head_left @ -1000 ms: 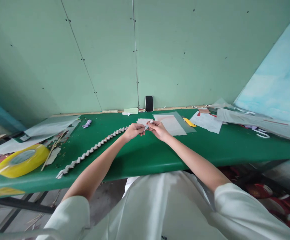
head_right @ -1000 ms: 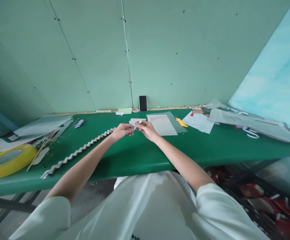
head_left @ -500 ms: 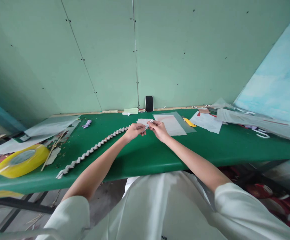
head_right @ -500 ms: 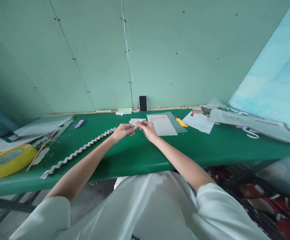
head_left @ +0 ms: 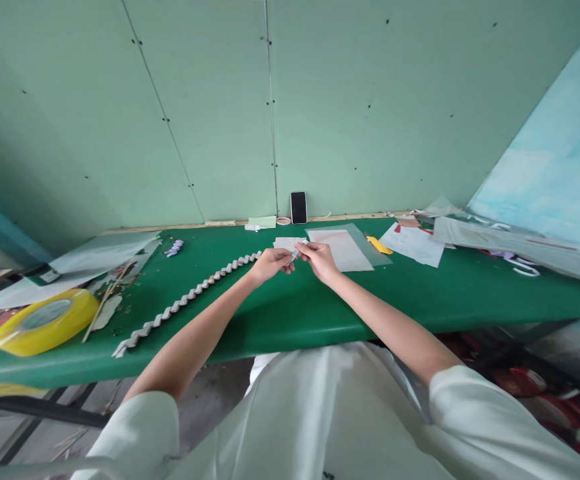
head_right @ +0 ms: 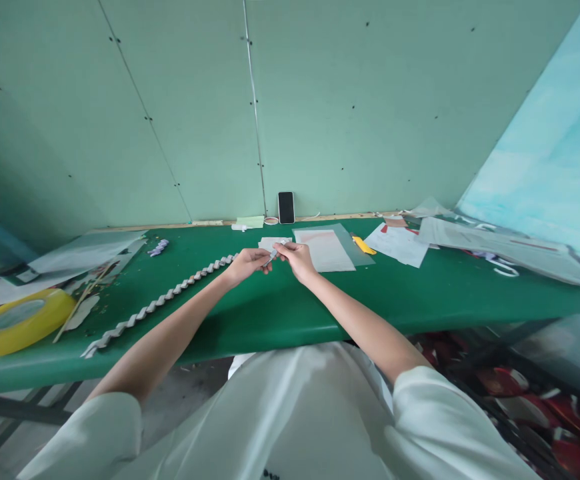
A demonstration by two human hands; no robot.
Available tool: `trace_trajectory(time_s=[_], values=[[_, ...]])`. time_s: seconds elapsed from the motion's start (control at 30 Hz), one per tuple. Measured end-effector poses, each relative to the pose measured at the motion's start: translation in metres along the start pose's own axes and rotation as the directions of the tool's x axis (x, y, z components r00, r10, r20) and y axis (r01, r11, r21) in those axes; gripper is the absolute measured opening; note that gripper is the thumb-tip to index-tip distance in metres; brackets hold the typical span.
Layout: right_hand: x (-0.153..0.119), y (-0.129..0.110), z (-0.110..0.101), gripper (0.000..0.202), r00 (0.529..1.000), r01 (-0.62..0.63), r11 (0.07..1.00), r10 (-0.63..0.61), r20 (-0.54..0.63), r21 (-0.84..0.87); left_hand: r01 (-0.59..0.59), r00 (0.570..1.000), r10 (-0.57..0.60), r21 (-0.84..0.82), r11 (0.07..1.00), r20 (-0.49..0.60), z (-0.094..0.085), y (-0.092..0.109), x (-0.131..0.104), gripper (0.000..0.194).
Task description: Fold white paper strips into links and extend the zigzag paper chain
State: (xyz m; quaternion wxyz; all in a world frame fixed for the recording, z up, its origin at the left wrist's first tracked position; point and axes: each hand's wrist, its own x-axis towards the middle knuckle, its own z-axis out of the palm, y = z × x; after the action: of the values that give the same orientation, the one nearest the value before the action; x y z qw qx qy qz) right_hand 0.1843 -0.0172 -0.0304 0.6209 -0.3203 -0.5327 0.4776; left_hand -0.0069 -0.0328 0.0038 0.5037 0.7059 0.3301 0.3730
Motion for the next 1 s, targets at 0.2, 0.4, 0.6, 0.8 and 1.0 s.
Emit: trace_trajectory(time_s=[0.2,0.4,0.6,0.8,1.0], values=[[0.0006,-0.0003,-0.0019,0.036,1.000,-0.007,0.999,0.006,-0.017,-0.032,0.029,1.000,-0.029,0.002,1.000,-0.006,0.0016,-0.0004,-0.0002,0.040],[0.0020,0.0032,-0.0023,0.038,1.000,0.001,0.999,-0.002,-0.024,-0.045,0.048,0.999,-0.048,0.005,0.999,-0.025,0.0028,-0.0036,0.0007,0.040],[0.0012,0.0033,-0.0038,0.042,0.999,0.038,0.990,-0.043,-0.034,-0.133,0.108,0.993,-0.108,0.014,0.994,-0.048,0.0017,-0.0043,0.0031,0.030],[-0.0014,0.0000,-0.0025,0.046,0.997,0.064,0.984,-0.071,-0.033,-0.168,0.078,0.995,-0.075,0.060,0.995,-0.058,0.0019,-0.0045,0.0044,0.025],[-0.0032,-0.0008,0.0008,0.042,0.999,0.034,0.993,-0.032,0.018,-0.116,0.037,0.998,-0.033,0.084,0.996,-0.052,0.0034,-0.0039,0.0030,0.027]])
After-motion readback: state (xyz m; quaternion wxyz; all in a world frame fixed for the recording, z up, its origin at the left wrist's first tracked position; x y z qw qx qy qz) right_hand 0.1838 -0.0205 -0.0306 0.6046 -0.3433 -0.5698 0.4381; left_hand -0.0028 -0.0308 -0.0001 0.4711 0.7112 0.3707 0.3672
